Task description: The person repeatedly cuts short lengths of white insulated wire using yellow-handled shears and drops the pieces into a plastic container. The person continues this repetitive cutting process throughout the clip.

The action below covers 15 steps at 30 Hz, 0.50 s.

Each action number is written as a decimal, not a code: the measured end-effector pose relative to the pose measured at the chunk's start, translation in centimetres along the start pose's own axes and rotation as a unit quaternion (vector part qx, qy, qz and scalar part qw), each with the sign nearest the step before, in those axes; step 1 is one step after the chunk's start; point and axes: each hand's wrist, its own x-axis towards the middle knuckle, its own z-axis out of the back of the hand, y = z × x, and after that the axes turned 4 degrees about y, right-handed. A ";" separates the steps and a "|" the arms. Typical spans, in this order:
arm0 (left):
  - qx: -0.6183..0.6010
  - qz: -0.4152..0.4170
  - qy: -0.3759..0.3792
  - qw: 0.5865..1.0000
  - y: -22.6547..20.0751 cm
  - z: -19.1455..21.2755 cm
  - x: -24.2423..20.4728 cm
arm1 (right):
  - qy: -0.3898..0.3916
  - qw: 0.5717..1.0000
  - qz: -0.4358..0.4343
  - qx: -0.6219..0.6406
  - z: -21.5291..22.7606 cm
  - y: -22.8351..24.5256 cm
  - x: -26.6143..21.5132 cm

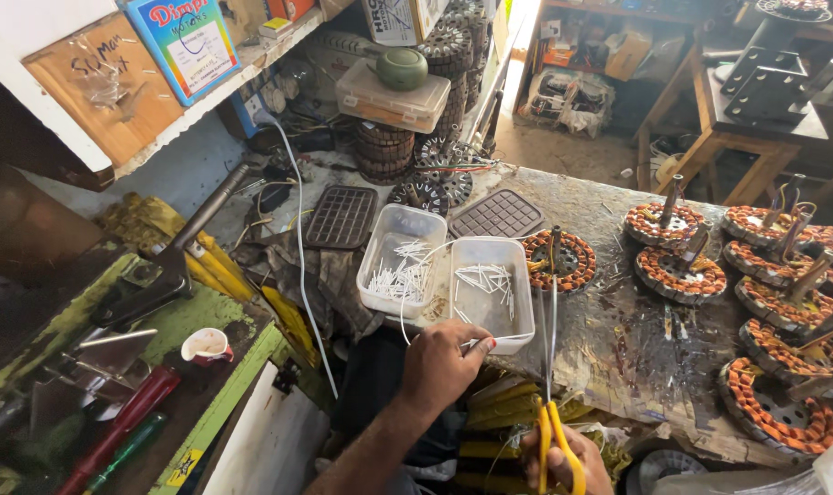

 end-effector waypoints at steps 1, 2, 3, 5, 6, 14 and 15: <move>0.002 -0.017 -0.015 1.000 0.0 -0.1 -0.1 | -0.004 1.000 -0.011 -0.003 0.3 -0.1 -0.2; 0.004 -0.034 -0.030 0.999 0.0 -0.2 -0.2 | -0.008 1.000 -0.023 -0.007 0.7 -0.2 -0.5; 0.007 -0.037 -0.034 0.999 0.0 -0.3 -0.2 | -0.012 0.999 -0.034 -0.010 0.9 -0.4 -0.8; 0.013 -0.044 -0.041 0.998 0.2 -0.4 -0.2 | -0.029 0.999 -0.030 -0.006 1.4 -0.8 -1.4; 0.013 -0.045 -0.041 0.998 0.2 -0.4 -0.2 | -0.037 0.999 -0.027 -0.004 1.6 -1.1 -1.6; 0.017 -0.012 -0.019 1.000 0.4 -0.5 -0.4 | -0.074 0.997 -0.004 -0.031 3.6 -5.5 -2.8; 0.013 -0.018 -0.022 1.000 0.5 -0.5 -0.4 | -0.094 0.995 -0.006 -0.042 3.8 -6.2 -2.8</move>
